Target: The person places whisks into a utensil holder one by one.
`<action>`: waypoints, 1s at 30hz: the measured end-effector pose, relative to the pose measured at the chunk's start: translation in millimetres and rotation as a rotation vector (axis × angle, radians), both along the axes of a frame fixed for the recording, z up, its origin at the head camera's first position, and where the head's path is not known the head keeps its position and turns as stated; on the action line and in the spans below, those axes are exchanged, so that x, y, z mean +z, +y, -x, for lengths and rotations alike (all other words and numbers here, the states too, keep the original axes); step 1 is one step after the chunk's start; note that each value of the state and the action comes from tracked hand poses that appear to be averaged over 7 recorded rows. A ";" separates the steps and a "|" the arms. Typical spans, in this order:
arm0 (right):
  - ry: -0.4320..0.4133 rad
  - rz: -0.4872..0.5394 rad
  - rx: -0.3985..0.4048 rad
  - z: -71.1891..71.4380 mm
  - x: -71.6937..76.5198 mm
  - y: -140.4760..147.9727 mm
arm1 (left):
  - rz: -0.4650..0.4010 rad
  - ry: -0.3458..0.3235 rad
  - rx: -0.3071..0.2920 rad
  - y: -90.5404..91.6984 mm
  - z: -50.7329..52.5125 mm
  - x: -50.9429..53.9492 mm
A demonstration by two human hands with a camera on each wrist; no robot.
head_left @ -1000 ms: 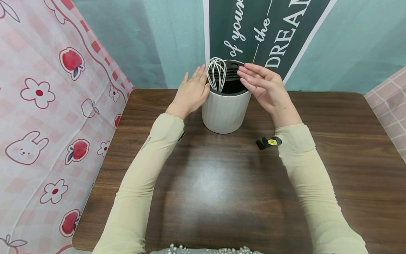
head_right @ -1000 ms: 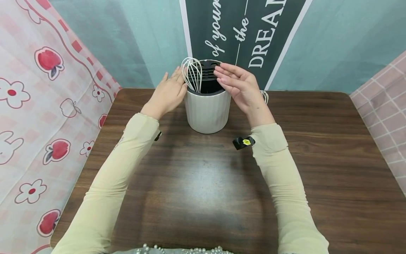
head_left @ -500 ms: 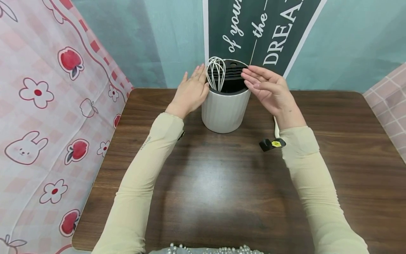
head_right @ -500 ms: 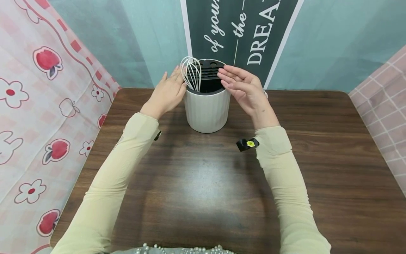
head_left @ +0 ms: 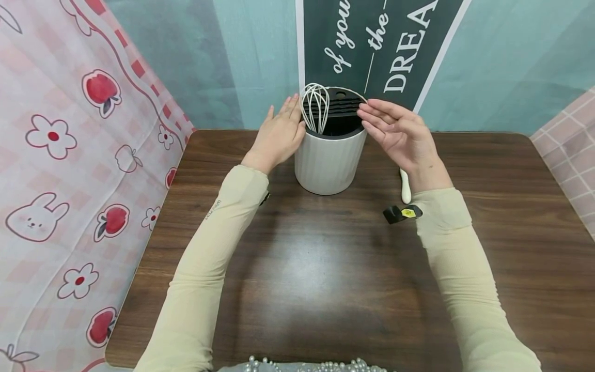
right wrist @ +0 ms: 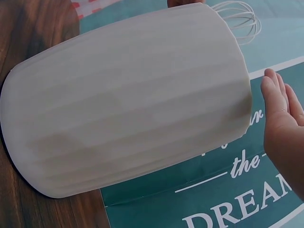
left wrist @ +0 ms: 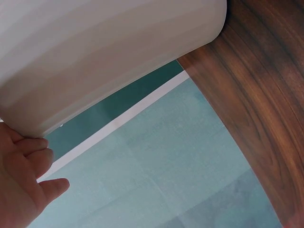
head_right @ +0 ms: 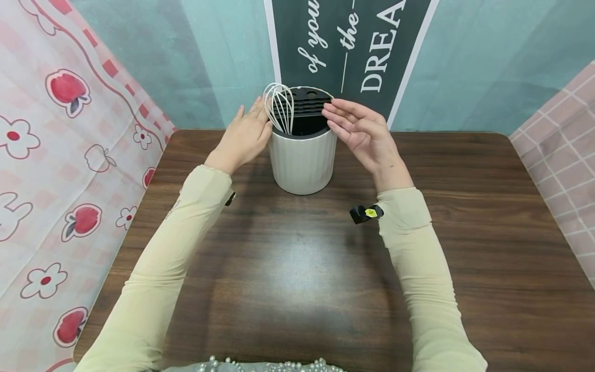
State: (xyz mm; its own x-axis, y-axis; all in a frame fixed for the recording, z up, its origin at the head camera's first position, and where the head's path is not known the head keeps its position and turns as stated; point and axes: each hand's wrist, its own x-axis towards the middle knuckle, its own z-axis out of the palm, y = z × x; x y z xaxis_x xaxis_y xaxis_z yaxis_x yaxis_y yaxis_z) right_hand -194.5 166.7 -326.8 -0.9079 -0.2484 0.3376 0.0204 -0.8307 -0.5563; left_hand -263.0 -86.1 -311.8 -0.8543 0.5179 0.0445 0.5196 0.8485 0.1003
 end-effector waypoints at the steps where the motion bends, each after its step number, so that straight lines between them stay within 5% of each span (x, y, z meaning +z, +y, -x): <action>1: -0.008 0.000 0.003 0.9 0.7 1.8 | -0.001 0.000 0.002 0.8 0.3 0.5; 10: -0.032 -0.138 -0.066 7.5 6.2 21.7 | -0.007 -0.018 0.028 8.7 2.8 6.7; 30: -0.140 -0.061 0.018 20.4 2.3 69.1 | 0.000 -0.039 0.082 22.1 9.9 14.2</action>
